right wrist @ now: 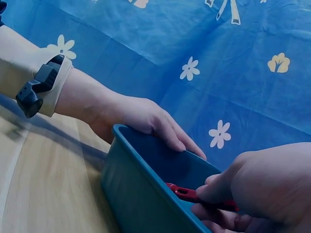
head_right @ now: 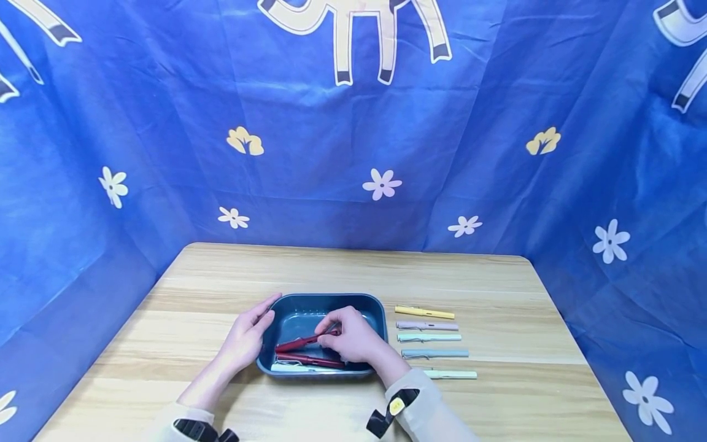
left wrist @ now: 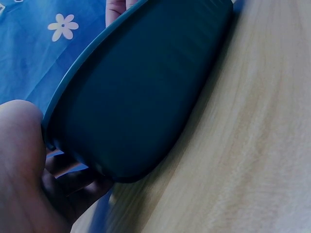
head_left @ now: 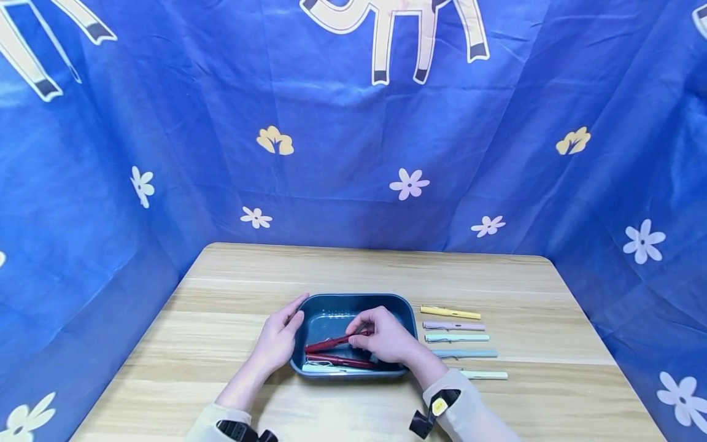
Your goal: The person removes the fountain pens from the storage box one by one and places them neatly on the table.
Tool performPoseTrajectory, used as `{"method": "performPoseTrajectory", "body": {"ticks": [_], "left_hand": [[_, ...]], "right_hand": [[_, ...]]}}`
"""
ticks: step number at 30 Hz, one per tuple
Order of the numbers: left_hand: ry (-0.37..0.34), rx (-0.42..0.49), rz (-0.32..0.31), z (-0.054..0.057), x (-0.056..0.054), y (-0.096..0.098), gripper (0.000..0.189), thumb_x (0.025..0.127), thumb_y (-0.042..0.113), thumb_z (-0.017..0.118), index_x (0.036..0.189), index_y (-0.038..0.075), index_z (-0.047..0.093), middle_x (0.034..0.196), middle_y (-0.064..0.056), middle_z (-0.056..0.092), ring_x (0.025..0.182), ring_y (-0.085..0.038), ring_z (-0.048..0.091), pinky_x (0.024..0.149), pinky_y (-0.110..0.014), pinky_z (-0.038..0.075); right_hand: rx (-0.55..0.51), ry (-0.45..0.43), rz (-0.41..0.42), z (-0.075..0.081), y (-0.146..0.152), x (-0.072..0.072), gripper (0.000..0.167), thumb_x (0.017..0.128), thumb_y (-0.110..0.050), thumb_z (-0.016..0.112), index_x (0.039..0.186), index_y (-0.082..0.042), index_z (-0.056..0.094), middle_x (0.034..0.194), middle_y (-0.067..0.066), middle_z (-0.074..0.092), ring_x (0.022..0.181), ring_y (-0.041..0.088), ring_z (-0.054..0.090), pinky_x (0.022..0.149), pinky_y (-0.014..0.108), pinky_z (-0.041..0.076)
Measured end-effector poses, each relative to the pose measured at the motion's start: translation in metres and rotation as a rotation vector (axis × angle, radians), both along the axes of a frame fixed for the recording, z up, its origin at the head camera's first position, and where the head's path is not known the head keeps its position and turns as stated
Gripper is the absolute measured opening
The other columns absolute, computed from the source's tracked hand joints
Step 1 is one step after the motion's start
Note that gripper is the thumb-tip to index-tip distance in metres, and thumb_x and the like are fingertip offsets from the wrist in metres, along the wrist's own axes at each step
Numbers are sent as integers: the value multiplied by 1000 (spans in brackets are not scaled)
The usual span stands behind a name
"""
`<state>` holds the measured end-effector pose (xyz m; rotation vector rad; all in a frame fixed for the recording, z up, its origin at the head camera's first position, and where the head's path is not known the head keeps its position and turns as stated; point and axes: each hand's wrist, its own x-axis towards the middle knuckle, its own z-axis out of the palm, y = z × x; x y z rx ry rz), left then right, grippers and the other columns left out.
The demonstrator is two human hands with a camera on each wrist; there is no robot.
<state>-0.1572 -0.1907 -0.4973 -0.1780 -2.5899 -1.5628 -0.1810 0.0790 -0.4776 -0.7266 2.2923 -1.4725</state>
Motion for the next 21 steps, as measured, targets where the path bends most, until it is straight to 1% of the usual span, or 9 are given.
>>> {"method": "performPoseTrajectory", "body": {"ticks": [4,7,9,12,16,18,21], "left_hand": [[0,-2,-2,1,0,0,44,113,11,47,157,4,51,155,-21,51,147,-38,43,124,-55,30],[-1,-4,-4,1,0,0,44,114,11,46,157,4,51,156,-21,51,148,-38,43,124,-55,30],[-1,-3,-4,0,-1,0,44,114,11,46,157,4,51,156,-21,51,148,-38,43,124,-55,30],[-1,-2,-5,1,-1,-1,44,114,11,46,157,4,51,156,-21,51,148,-38,42,124,-55,30],[-1,-4,-5,1,-1,-1,44,114,11,46,157,4,51,156,-21,51,148,-38,42,124,-55,30],[-3,-5,-4,1,-1,-1,44,114,11,46,157,5,51,156,-21,51,148,-38,42,124,-55,30],[-4,-4,-3,1,-1,-1,44,114,11,46,157,4,51,156,-21,51,148,-38,43,124,-55,30]], "right_hand": [[-23,2,-12,3,-1,2,15,94,-2,79,99,-16,82,89,-2,73,69,14,61,62,23,48],[-66,-25,-20,5,-2,3,15,95,-1,79,101,-14,82,91,1,75,74,16,66,66,23,54],[-94,-43,-26,6,-2,3,14,96,-2,78,103,-14,83,91,3,76,78,20,71,69,24,58],[-132,-68,-32,7,-3,3,14,97,-2,76,104,-11,82,91,7,78,85,29,75,74,32,64],[-170,-85,-37,7,-2,4,15,98,0,73,105,-10,82,92,7,78,90,35,77,80,44,66],[-190,-95,-39,8,-1,4,15,98,1,73,105,-9,82,92,7,78,91,37,77,81,45,66],[-226,-116,-43,11,0,5,15,98,3,72,107,-5,81,92,7,78,93,40,76,82,42,66]]}}
